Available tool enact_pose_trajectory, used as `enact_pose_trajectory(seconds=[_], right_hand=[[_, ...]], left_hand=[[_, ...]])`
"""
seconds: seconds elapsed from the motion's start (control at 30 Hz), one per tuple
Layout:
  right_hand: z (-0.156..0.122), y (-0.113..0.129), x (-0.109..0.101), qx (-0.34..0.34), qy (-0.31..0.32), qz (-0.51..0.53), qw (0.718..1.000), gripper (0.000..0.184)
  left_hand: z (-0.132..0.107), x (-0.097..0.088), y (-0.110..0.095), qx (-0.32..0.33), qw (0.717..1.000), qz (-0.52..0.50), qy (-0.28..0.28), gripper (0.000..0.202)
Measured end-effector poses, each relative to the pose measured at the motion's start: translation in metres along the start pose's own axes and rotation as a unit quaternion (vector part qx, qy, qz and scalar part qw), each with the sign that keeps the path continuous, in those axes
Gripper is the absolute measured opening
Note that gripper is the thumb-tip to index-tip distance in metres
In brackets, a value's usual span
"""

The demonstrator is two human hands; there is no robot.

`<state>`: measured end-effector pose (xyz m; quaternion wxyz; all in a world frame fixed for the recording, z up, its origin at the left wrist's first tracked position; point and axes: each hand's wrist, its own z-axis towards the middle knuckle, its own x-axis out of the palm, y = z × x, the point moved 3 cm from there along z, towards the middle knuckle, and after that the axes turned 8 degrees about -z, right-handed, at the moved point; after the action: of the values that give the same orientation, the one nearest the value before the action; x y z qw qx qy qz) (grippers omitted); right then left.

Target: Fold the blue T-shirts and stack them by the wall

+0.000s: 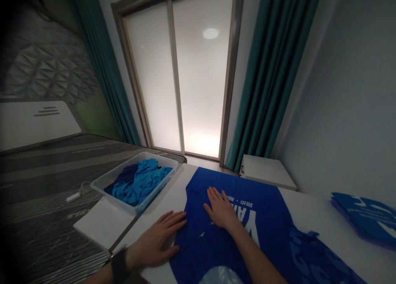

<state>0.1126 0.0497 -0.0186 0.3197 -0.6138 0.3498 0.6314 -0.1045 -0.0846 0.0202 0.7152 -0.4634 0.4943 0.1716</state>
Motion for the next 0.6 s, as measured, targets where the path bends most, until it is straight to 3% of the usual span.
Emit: enact_pose_trajectory(seconds=[0.17,0.37,0.5,0.6], right_hand=[[0.000,0.001,-0.001,0.002,0.003,-0.001,1.000,0.072],[0.000,0.002,-0.003,0.006,0.009,-0.004,1.000,0.070],[-0.001,0.002,-0.004,0.003,0.003,-0.003,1.000,0.071],[-0.001,0.001,-0.004,0.001,0.003,-0.003,1.000,0.070]], left_hand=[[0.016,-0.002,0.019,-0.041,0.995,-0.012,-0.091,0.051],[0.072,-0.004,0.033,-0.021,0.991,0.046,-0.127,0.054],[0.104,-0.013,0.052,-0.064,0.980,0.035,-0.186,0.036],[0.114,-0.019,0.071,-0.095,0.969,-0.017,-0.226,0.029]])
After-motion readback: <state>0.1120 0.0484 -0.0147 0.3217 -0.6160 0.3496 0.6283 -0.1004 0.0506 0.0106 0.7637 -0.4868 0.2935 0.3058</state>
